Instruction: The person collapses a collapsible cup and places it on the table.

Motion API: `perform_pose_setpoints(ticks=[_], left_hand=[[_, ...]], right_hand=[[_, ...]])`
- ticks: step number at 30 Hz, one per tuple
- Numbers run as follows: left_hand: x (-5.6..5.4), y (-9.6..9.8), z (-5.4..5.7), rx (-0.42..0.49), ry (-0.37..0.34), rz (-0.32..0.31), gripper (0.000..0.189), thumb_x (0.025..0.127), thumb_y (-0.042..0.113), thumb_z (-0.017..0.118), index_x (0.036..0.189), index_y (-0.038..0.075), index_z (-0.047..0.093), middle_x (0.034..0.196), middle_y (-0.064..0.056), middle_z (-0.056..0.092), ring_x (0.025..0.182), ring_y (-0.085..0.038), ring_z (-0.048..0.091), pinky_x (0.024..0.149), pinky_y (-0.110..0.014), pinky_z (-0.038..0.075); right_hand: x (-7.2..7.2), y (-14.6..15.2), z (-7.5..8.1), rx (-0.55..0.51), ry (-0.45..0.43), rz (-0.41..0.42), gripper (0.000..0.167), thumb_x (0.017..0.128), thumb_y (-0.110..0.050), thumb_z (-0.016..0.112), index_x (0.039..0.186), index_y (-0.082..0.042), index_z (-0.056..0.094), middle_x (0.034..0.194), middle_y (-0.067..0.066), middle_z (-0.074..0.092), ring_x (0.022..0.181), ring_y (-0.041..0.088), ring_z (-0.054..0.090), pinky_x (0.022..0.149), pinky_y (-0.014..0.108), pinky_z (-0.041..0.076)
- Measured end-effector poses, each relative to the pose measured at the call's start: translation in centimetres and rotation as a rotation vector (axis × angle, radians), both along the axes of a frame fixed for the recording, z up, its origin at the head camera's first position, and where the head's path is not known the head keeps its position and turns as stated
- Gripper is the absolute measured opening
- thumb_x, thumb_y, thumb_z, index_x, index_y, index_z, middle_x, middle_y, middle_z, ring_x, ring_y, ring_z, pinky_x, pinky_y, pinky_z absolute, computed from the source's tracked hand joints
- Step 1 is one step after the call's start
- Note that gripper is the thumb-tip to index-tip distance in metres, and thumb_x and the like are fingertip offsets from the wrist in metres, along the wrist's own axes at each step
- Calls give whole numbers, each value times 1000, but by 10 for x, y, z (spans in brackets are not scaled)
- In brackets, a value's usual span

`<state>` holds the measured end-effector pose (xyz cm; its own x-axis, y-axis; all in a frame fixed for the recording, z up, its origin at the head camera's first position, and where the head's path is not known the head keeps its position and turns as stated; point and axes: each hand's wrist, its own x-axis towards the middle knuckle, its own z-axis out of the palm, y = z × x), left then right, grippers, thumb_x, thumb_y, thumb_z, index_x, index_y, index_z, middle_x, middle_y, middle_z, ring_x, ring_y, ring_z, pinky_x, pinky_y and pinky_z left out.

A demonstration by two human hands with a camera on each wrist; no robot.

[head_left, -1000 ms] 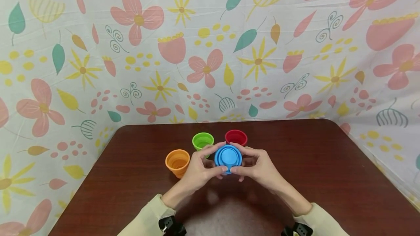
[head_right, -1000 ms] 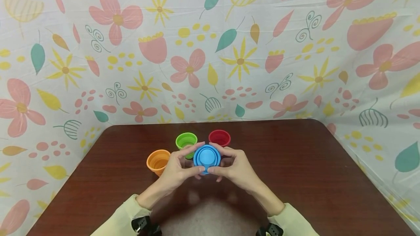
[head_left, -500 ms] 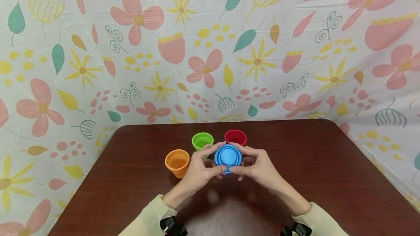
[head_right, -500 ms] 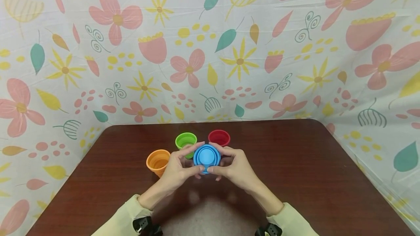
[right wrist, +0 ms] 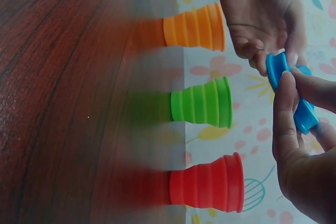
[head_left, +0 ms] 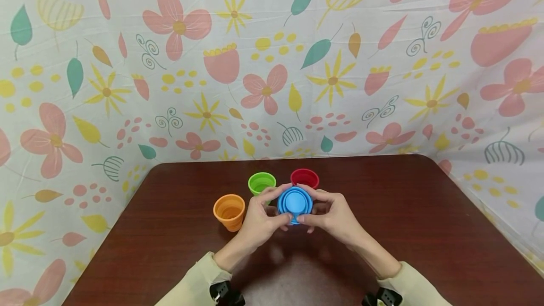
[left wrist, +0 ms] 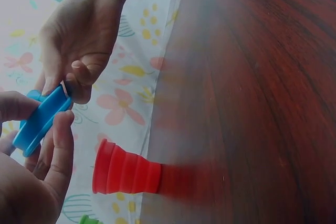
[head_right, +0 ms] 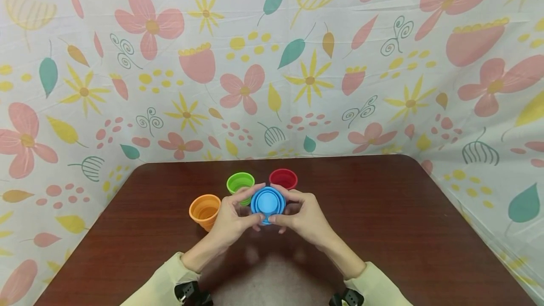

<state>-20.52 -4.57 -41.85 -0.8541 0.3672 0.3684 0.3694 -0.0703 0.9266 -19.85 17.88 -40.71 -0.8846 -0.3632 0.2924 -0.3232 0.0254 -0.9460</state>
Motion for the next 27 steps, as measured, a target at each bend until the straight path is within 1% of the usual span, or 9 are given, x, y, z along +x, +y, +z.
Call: perform_pose_setpoints(ticks=[2,4,10,13,21,27], left_hand=[[0,1,0,-3,-4,11,64,88,-3,77,149,9,62,128,-19,58,73,-50,68,63,-37,64],[0,1,0,-7,-8,24,64,88,-3,77,148,9,62,128,-18,58,74,-49,69,63,-36,64],[3,3,2,-20,-38,60,65,87,-4,78,148,13,63,129,-14,58,72,-34,70,64,-35,64],[3,4,1,-20,-48,72,65,87,-4,79,148,13,63,129,-14,58,72,-30,70,64,-35,64],[3,5,1,-7,-55,86,64,86,-5,79,145,14,66,130,-13,59,71,-29,70,62,-38,65],[4,5,1,-3,-56,96,63,85,-5,78,144,11,67,130,-13,59,71,-34,71,62,-37,64]], right_hand=[[0,-1,1,-1,-3,-2,71,85,2,85,150,-8,60,131,20,65,82,35,72,61,48,64],[0,-1,1,-1,-4,-6,70,85,2,85,150,-8,60,130,20,66,82,35,72,61,48,65],[-1,-2,0,0,0,-14,69,85,1,85,149,-8,61,129,20,67,82,35,72,61,48,64],[-1,-2,0,2,0,-16,69,85,1,85,149,-8,61,129,19,67,81,35,72,60,48,64],[0,-2,0,8,-7,-22,69,85,2,85,149,-9,61,130,19,66,80,35,71,60,47,64],[0,-3,0,10,-23,-26,69,84,1,86,149,-7,61,132,19,67,80,35,71,60,47,64]])
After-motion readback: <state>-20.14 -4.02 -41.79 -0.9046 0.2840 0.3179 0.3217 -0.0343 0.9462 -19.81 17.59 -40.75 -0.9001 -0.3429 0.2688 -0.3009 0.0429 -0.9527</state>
